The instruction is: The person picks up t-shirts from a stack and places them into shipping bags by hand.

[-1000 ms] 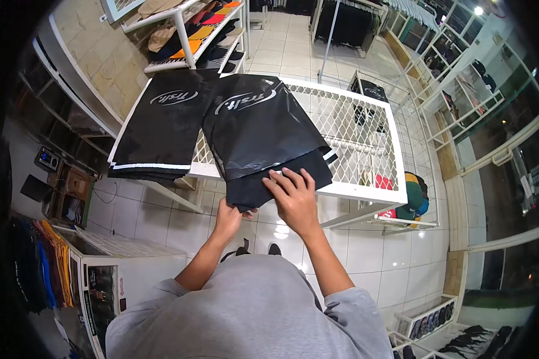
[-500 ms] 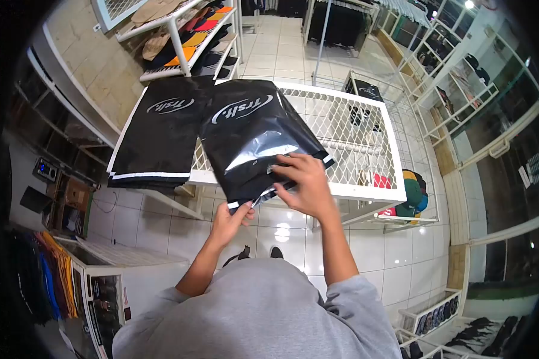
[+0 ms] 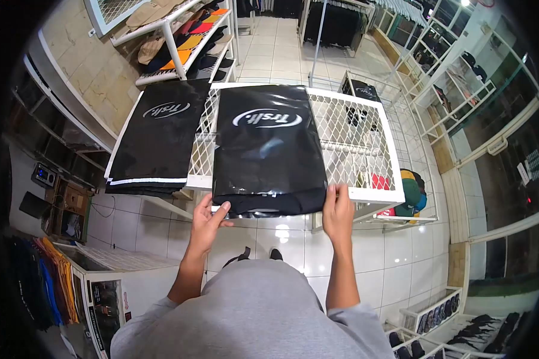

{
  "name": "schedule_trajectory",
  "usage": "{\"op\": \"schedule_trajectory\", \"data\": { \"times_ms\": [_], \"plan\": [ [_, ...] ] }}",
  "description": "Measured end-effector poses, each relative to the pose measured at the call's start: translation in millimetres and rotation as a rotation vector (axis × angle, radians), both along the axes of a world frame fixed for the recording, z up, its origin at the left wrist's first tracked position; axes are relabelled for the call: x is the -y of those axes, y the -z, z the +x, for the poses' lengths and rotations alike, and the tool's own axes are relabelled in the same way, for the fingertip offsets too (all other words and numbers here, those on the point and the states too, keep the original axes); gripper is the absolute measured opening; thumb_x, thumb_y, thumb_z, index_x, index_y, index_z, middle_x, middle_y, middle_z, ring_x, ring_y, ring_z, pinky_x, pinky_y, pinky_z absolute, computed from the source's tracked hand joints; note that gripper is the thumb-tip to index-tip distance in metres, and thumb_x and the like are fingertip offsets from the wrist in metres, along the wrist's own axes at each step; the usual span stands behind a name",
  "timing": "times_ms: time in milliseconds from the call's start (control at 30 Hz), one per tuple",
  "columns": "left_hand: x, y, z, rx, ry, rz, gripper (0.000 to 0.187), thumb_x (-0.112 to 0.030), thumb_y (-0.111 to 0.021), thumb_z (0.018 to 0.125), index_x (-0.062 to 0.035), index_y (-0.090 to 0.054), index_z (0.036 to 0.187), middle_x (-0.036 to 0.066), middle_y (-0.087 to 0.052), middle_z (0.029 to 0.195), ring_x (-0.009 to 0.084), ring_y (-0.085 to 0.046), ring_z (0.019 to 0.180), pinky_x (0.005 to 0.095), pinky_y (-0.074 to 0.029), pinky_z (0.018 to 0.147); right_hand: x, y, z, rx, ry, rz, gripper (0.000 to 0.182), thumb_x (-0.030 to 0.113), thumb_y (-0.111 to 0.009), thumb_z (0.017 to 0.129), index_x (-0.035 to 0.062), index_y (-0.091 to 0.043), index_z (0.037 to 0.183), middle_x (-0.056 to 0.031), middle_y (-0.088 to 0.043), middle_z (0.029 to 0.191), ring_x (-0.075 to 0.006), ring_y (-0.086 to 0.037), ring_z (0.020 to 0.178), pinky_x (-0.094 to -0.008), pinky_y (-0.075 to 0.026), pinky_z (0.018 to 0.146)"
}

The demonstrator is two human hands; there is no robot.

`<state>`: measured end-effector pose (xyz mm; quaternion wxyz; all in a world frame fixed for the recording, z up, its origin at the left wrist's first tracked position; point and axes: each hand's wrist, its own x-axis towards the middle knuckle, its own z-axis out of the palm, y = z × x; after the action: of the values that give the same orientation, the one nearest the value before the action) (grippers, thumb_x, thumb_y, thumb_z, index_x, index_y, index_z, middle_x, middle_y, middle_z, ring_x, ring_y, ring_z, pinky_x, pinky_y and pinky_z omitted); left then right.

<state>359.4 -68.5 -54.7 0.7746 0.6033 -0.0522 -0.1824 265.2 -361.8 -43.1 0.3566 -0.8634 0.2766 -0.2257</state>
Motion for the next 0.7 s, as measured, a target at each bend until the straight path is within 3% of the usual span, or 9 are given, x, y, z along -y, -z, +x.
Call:
{"op": "schedule_trajectory", "data": {
  "times_ms": [33, 100, 200, 267, 367, 400, 467, 600, 700],
  "plan": [
    [-1, -1, -2, -0.035, -0.028, 0.015, 0.044, -0.013, -0.069, 0.096, 0.002, -0.053, 0.135, 0.01, -0.065, 0.121, 0.0113, -0.066, 0.095, 0.0253, -0.06, 0.065, -6, 5, -14, -0.006, 0.002, -0.001, 0.017, 0.018, -0.058, 0.102, 0.0028, -0.062, 0.109, -0.0097, -0.066, 0.088, -0.0268, -0.063, 0.075, -0.0403, -0.05, 0.061],
    [-1, 3, -1, -0.044, -0.043, 0.027, 0.04, -0.013, -0.069, 0.097, 0.0019, -0.055, 0.131, 0.008, -0.068, 0.111, 0.0102, -0.066, 0.086, 0.026, -0.061, 0.065, -17, 11, -31, 0.259, -0.005, 0.821, 0.018, 0.012, -0.056, 0.103, 0.003, -0.06, 0.118, -0.0019, -0.061, 0.081, -0.0122, -0.059, 0.073, -0.0298, -0.054, 0.062],
    [-3, 10, 1, -0.03, -0.066, 0.067, 0.035, -0.014, -0.07, 0.097, 0.0022, -0.059, 0.126, 0.006, -0.071, 0.098, 0.009, -0.067, 0.075, 0.0268, -0.061, 0.064, -34, 6, -33, 0.23, -0.011, 0.884, 0.028, 0.004, -0.059, 0.099, 0.0046, -0.058, 0.127, 0.0038, -0.055, 0.078, -0.0039, -0.053, 0.071, -0.023, -0.057, 0.065],
    [0, 12, 12, -0.001, -0.073, 0.077, 0.033, -0.015, -0.07, 0.097, 0.0025, -0.061, 0.124, 0.006, -0.072, 0.095, 0.009, -0.067, 0.072, 0.0269, -0.061, 0.063, -27, 26, -26, 0.263, -0.018, 0.872, 0.03, 0.003, -0.065, 0.096, 0.002, -0.06, 0.126, 0.0031, -0.054, 0.078, -0.0041, -0.052, 0.07, -0.0228, -0.054, 0.065],
    [14, 4, 45, 0.191, -0.097, 0.157, 0.033, -0.019, -0.074, 0.095, 0.0037, -0.064, 0.117, 0.004, -0.069, 0.093, 0.0085, -0.066, 0.076, 0.0257, -0.062, 0.059, -17, 34, 13, 0.41, -0.031, 0.525, 0.023, 0.008, -0.072, 0.094, -0.0025, -0.065, 0.114, 0.0003, -0.062, 0.084, -0.0031, -0.055, 0.074, -0.0205, -0.05, 0.064],
    [26, 8, 65, 0.229, -0.203, 0.239, 0.043, -0.023, -0.077, 0.093, 0.0078, -0.063, 0.12, 0.007, -0.069, 0.093, 0.0101, -0.066, 0.078, 0.0261, -0.061, 0.057, -12, 28, 35, 0.472, -0.008, 0.464, 0.023, 0.01, -0.074, 0.093, -0.0037, -0.067, 0.11, -0.0012, -0.064, 0.084, -0.0033, -0.056, 0.073, -0.0197, -0.049, 0.063],
    [40, -18, 91, 0.27, -0.173, 0.311, 0.065, -0.028, -0.08, 0.089, 0.0154, -0.055, 0.13, 0.016, -0.07, 0.096, 0.0134, -0.066, 0.068, 0.0271, -0.055, 0.052, 8, 8, 61, 0.371, -0.002, 0.496, 0.024, 0.013, -0.076, 0.092, -0.0041, -0.067, 0.108, -0.0033, -0.067, 0.08, -0.0056, -0.059, 0.067, -0.0206, -0.049, 0.059],
    [26, -4, 75, 0.259, -0.187, 0.167, 0.058, -0.023, -0.079, 0.091, 0.0138, -0.057, 0.129, 0.013, -0.071, 0.092, 0.0137, -0.067, 0.07, 0.0268, -0.056, 0.054, 13, -2, 30, 0.382, 0.055, 0.707, 0.025, 0.014, -0.078, 0.091, -0.0014, -0.067, 0.107, -0.001, -0.065, 0.075, -0.0063, -0.056, 0.06, -0.0234, -0.05, 0.055],
    [4, 7, 27, 0.078, -0.084, 0.187, 0.045, -0.021, -0.077, 0.093, 0.0088, -0.06, 0.122, 0.01, -0.073, 0.092, 0.0116, -0.068, 0.073, 0.0276, -0.057, 0.056, -3, 20, -16, 0.342, 0.075, 0.732, 0.034, 0.01, -0.075, 0.091, -0.0005, -0.06, 0.12, -0.001, -0.064, 0.075, -0.0069, -0.059, 0.065, -0.0233, -0.051, 0.055]
  ]
}}
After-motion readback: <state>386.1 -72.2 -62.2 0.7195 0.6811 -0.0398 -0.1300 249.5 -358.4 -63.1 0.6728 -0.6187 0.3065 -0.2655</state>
